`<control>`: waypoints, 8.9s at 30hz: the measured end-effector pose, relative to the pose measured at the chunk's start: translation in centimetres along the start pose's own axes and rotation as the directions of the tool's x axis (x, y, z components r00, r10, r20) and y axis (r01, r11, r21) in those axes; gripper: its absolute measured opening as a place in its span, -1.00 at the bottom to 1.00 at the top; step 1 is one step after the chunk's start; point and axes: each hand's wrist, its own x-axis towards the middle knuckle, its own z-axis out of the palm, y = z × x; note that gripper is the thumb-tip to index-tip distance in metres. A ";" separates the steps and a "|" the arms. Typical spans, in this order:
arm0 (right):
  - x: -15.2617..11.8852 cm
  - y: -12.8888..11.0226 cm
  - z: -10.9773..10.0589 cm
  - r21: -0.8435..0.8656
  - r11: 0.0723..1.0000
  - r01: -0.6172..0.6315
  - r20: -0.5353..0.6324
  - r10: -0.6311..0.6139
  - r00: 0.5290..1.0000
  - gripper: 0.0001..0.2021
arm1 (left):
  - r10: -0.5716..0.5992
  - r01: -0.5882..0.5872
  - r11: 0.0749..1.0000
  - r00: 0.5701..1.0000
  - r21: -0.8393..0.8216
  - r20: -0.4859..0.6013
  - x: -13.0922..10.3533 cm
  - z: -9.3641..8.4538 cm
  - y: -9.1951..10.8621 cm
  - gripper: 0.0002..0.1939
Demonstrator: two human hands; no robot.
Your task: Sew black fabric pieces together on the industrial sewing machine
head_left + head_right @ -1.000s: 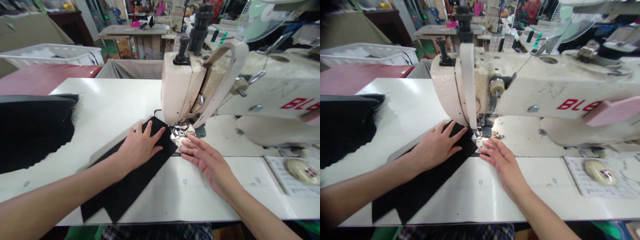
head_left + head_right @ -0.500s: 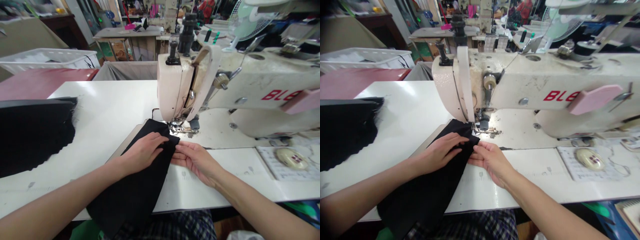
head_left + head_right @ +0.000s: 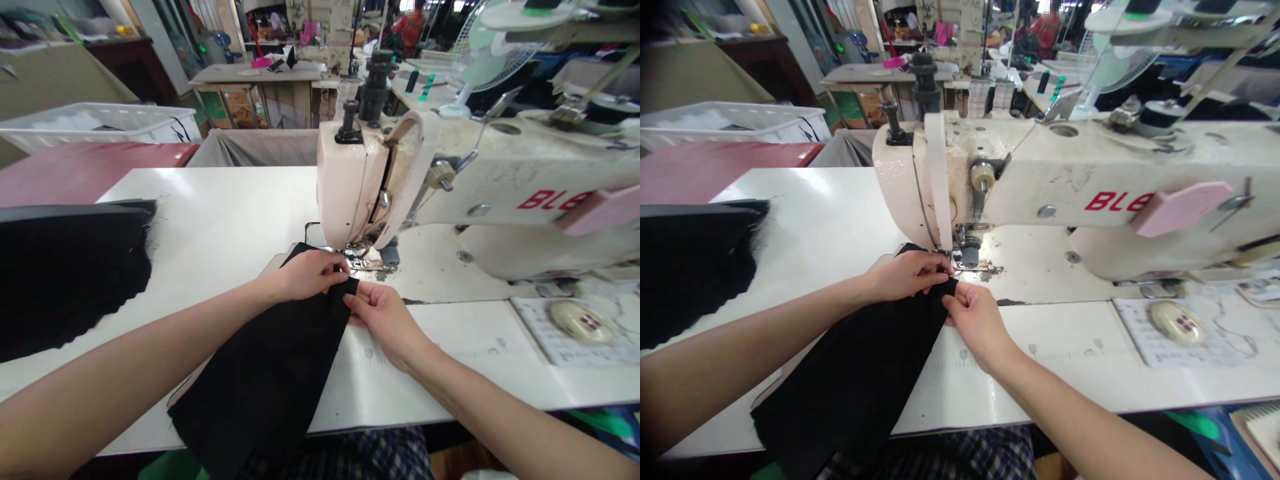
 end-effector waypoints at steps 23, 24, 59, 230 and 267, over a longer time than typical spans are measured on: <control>-0.6 1.3 -1.0 -0.267 0.963 0.048 0.057 -0.034 0.998 -0.57 | -0.244 0.223 0.968 0.941 -0.114 -0.234 1.0 0.4 -0.4 -0.88; -0.6 1.4 -0.9 -0.254 0.966 0.048 0.057 -0.034 0.998 -0.56 | -0.232 0.211 0.972 0.937 -0.108 -0.260 1.1 0.2 -0.5 -0.87; -6.5 3.6 1.6 -0.163 0.987 0.007 0.065 0.004 0.998 -0.84 | 0.232 -0.238 0.969 0.757 0.073 -0.611 -12.8 8.7 1.9 -0.78; 1.0 0.5 -1.3 -0.423 0.899 0.114 0.069 -0.094 0.993 -0.44 | -0.256 0.257 0.966 0.938 -0.028 -0.235 0.9 1.1 -0.3 -0.82; 1.3 -0.3 -1.3 -0.413 0.909 0.055 0.036 -0.044 0.998 -0.64 | -0.218 0.176 0.973 0.912 -0.150 -0.347 1.3 1.3 -0.6 -0.83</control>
